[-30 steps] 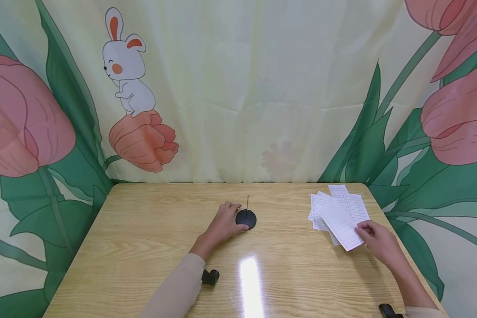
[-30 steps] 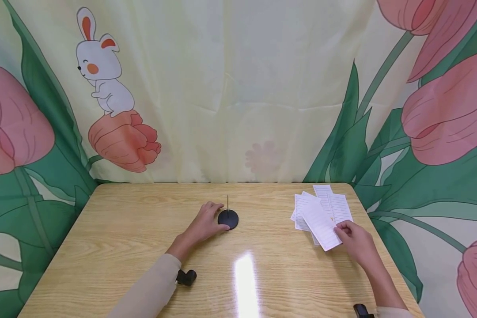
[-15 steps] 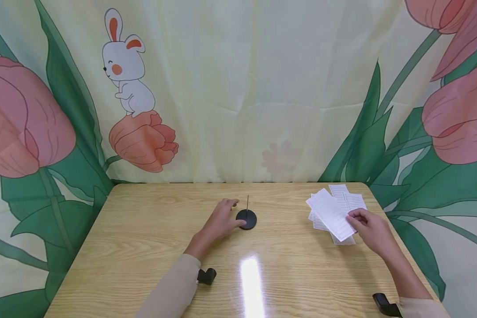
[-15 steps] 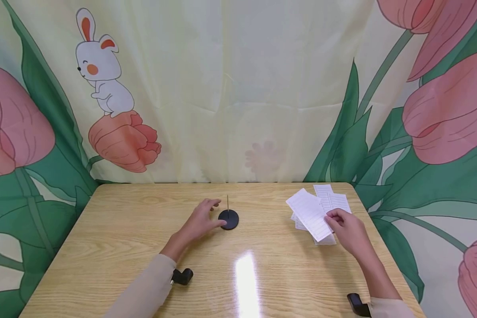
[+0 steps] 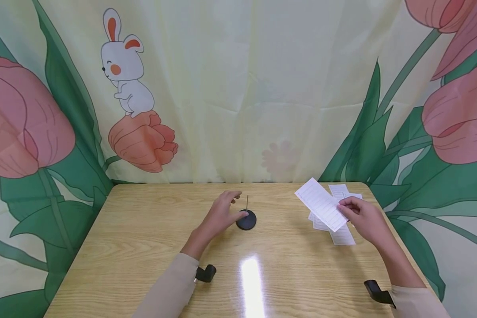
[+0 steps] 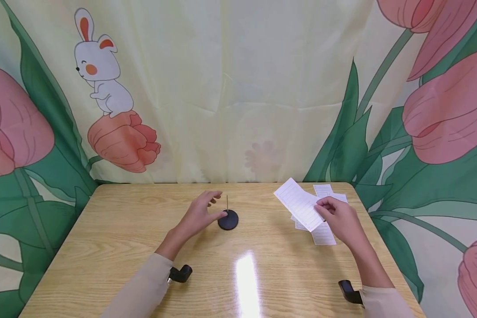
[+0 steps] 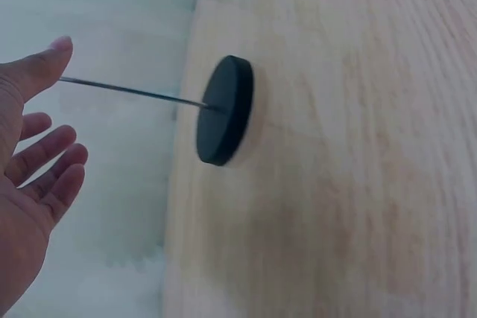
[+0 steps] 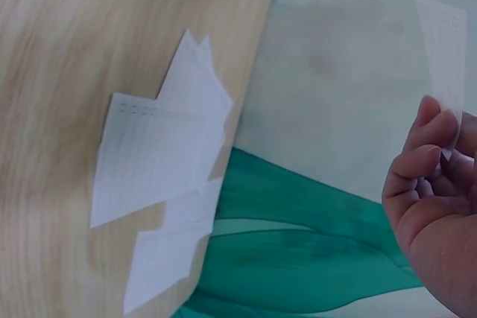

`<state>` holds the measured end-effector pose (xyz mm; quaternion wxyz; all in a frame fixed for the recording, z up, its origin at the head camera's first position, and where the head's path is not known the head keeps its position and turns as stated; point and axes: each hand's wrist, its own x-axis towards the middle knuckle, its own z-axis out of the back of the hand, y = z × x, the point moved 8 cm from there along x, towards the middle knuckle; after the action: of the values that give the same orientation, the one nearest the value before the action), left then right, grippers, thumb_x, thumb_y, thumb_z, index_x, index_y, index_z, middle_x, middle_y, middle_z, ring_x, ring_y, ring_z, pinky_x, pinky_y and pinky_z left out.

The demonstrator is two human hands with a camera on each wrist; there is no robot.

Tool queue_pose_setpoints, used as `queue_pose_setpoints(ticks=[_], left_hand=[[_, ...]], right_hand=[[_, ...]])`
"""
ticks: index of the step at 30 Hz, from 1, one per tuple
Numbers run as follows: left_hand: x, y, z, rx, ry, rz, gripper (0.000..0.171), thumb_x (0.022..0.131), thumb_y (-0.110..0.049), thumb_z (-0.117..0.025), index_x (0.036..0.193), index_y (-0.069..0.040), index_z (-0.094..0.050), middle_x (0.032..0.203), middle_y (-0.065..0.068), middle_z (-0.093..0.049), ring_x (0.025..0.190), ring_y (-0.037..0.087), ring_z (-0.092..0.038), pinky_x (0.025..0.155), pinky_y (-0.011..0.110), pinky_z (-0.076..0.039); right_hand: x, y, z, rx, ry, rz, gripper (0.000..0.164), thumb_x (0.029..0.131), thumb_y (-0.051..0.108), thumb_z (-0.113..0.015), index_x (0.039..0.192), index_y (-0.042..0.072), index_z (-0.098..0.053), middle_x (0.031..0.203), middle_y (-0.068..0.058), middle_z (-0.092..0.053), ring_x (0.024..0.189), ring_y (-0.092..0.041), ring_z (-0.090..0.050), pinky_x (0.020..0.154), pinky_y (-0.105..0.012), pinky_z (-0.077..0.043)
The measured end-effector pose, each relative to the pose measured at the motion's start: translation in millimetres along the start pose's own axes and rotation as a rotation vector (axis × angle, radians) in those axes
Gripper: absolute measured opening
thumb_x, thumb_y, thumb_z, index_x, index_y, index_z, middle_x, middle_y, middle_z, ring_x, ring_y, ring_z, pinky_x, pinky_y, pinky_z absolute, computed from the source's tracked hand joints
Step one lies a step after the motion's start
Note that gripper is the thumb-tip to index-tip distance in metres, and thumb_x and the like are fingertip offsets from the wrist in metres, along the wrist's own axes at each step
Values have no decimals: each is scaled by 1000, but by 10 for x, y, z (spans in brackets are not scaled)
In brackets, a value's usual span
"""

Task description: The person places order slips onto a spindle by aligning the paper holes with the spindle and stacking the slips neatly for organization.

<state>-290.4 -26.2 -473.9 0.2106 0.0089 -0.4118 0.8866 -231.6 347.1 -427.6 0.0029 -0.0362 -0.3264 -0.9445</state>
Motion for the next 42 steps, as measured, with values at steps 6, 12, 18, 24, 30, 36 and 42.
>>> queue_pose_setpoints(ticks=[6, 12, 18, 24, 30, 36, 42], left_hand=[[33, -216, 144, -4, -58, -89, 57, 91, -23, -81, 141, -5, -59, 130, 13, -64, 115, 29, -65, 96, 44, -55], [96, -427, 281, -35, -115, -174, 46, 93, -18, -79, 133, -2, -64, 119, 14, -69, 109, 31, -67, 91, 47, -57], [155, -592, 373, -30, -131, -204, 37, 96, -16, -75, 130, -3, -67, 114, 10, -72, 105, 24, -67, 90, 40, -57], [234, -697, 384, -37, -106, -192, 30, 100, -18, -69, 127, -4, -70, 110, 8, -73, 101, 19, -68, 89, 36, -57], [289, -769, 359, -67, -94, -190, 25, 100, -14, -69, 122, -2, -73, 105, 8, -75, 94, 18, -70, 85, 32, -58], [339, -779, 345, -127, -91, -150, 20, 99, -15, -71, 114, -3, -76, 96, 6, -75, 80, 16, -65, 72, 25, -54], [362, -718, 328, -217, -75, -70, 11, 98, -13, -71, 105, -6, -77, 93, 5, -74, 75, 16, -61, 67, 25, -50]], right_hand=[[37, 198, -12, 25, 1, 32, 21, 103, 16, -65, 111, -3, -69, 94, -13, -71, 75, -19, -61, 63, -20, -52], [88, 373, -62, 56, 14, 53, 21, 103, 16, -65, 112, -2, -69, 94, -13, -71, 76, -20, -59, 62, -21, -51], [140, 535, -119, 64, 25, 95, 18, 101, 14, -67, 110, -1, -71, 92, -12, -70, 75, -18, -57, 62, -22, -49], [216, 668, -213, 89, 46, 123, 15, 101, 14, -67, 107, 2, -72, 86, -9, -67, 74, -16, -54, 61, -24, -47], [267, 780, -302, 115, 60, 134, 12, 101, 13, -68, 106, 3, -71, 87, -9, -68, 74, -19, -56, 62, -25, -47], [295, 898, -343, 128, 67, 140, 12, 100, 13, -68, 106, 3, -72, 88, -9, -69, 76, -22, -58, 63, -25, -48], [320, 986, -385, 150, 78, 155, 12, 100, 14, -68, 105, 4, -73, 88, -9, -70, 75, -19, -58, 65, -25, -49]])
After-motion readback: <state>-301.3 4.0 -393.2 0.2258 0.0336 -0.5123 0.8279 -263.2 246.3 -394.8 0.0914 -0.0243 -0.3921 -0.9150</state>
